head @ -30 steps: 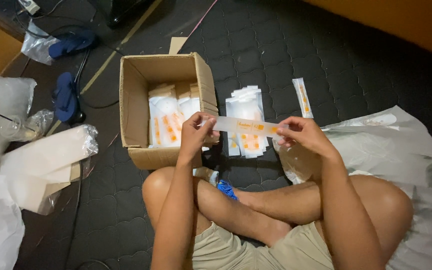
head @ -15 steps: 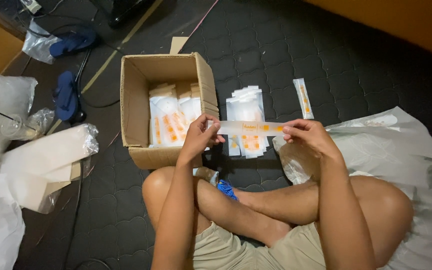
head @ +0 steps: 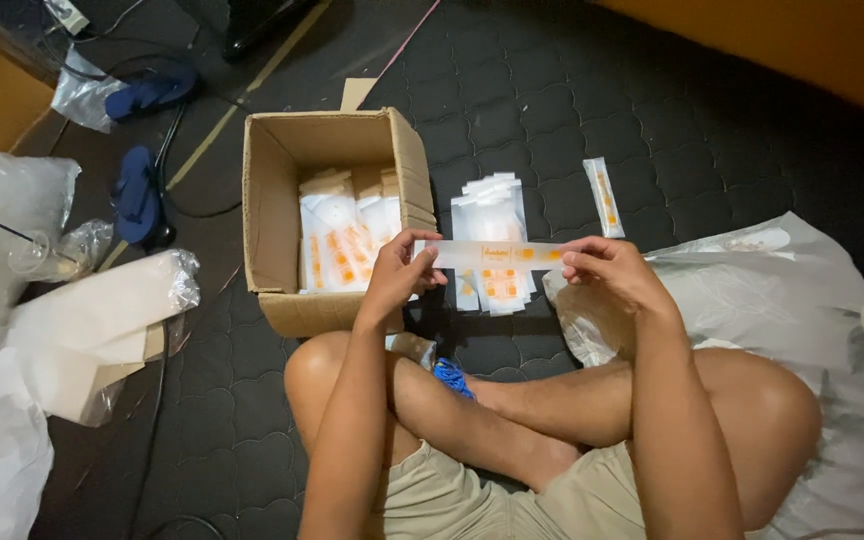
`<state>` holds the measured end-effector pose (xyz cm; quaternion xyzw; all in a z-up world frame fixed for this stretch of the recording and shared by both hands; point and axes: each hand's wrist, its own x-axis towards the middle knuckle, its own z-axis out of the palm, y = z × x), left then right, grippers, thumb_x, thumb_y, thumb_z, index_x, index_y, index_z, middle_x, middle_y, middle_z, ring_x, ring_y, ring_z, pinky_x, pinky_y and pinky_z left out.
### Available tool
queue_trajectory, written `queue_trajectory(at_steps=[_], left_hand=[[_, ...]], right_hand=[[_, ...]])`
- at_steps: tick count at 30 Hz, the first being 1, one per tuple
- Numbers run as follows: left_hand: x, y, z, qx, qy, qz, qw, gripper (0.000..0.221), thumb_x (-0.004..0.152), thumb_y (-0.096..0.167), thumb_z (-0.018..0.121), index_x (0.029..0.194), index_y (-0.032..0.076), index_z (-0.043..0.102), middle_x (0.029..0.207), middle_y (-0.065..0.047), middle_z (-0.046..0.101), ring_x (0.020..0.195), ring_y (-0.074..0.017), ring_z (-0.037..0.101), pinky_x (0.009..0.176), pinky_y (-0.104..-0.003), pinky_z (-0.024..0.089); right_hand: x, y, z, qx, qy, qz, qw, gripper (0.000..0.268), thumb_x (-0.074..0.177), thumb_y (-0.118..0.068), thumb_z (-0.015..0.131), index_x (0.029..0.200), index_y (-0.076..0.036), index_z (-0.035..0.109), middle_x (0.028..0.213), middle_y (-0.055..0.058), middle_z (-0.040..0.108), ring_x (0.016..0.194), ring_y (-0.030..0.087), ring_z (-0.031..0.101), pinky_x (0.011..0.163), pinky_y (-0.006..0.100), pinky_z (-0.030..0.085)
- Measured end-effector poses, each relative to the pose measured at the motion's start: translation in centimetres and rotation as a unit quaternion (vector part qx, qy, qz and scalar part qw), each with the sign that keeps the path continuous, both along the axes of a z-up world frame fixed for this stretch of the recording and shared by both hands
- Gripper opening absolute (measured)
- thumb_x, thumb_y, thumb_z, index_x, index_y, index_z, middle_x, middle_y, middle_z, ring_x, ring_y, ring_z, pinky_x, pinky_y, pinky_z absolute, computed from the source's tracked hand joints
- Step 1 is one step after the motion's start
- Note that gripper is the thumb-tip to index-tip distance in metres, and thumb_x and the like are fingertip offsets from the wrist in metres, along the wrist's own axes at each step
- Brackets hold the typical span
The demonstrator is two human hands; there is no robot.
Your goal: The person is sitting on the floor and manually folding thin white ribbon strips taken from a cardboard box.
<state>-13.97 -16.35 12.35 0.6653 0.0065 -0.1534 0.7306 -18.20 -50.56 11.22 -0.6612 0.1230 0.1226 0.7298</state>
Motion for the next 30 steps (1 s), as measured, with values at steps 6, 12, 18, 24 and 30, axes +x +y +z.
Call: queue_trajectory(at_steps=[6, 12, 18, 24, 30], left_hand=[[0.1, 0.1, -0.1, -0.005, -0.017, -0.014, 1.0, 0.031, 0.098, 0.008, 0.058, 0.126, -0.003, 0.062, 0.085, -0.012, 0.057, 0.063, -0.0227, 0.074, 0.054, -0.026, 0.065], [-0.9, -0.9, 0.4, 0.08, -0.064, -0.03, 0.994, 0.017, 0.095, 0.007, 0.064, 0.109, -0.003, 0.067, 0.087, -0.016, 0.063, 0.062, -0.0259, 0.072, 0.053, -0.033, 0.062], [-3.3, -3.6, -1.4, 0.132, -0.113, -0.146, 0.974, 0.013, 0.083, 0.002, 0.069, 0.094, 0.006, 0.064, 0.071, -0.013, 0.068, 0.067, -0.0265, 0.067, 0.062, -0.04, 0.054], [-2.6, -5.9, -3.7, 0.307, -0.069, -0.291, 0.904, 0.029, 0.076, 0.028, 0.073, 0.1, 0.013, 0.069, 0.08, -0.011, 0.075, 0.078, -0.0316, 0.075, 0.075, -0.044, 0.057], [-0.5, -7.6, -2.0, 0.107, -0.078, -0.109, 0.985, 0.03, 0.087, 0.017, 0.071, 0.116, 0.008, 0.071, 0.091, -0.013, 0.073, 0.079, -0.0237, 0.075, 0.071, -0.033, 0.059]], right_hand=[[-0.3, 0.0, 0.2, -0.024, 0.003, 0.004, 1.0, 0.027, 0.092, -0.006, 0.073, 0.118, 0.001, 0.073, 0.094, 0.017, 0.071, 0.08, 0.019, 0.07, 0.074, 0.029, 0.06], [0.6, -0.4, -3.3, -0.023, -0.028, -0.086, 0.996, 0.018, 0.094, -0.012, 0.071, 0.111, -0.007, 0.075, 0.083, 0.007, 0.062, 0.071, 0.013, 0.063, 0.066, 0.027, 0.058], [2.1, 0.5, -4.3, 0.111, -0.076, -0.206, 0.969, 0.014, 0.098, -0.016, 0.067, 0.111, -0.012, 0.068, 0.094, 0.012, 0.069, 0.083, 0.024, 0.072, 0.077, 0.037, 0.064], [1.2, 4.5, -1.7, 0.043, -0.101, -0.228, 0.967, 0.013, 0.099, -0.013, 0.067, 0.111, -0.012, 0.064, 0.088, 0.001, 0.067, 0.074, 0.013, 0.068, 0.062, 0.024, 0.059], [1.7, 5.2, -5.2, -0.045, -0.122, -0.109, 0.986, 0.019, 0.095, -0.009, 0.074, 0.114, -0.013, 0.072, 0.085, 0.007, 0.072, 0.071, 0.014, 0.068, 0.059, 0.029, 0.059]])
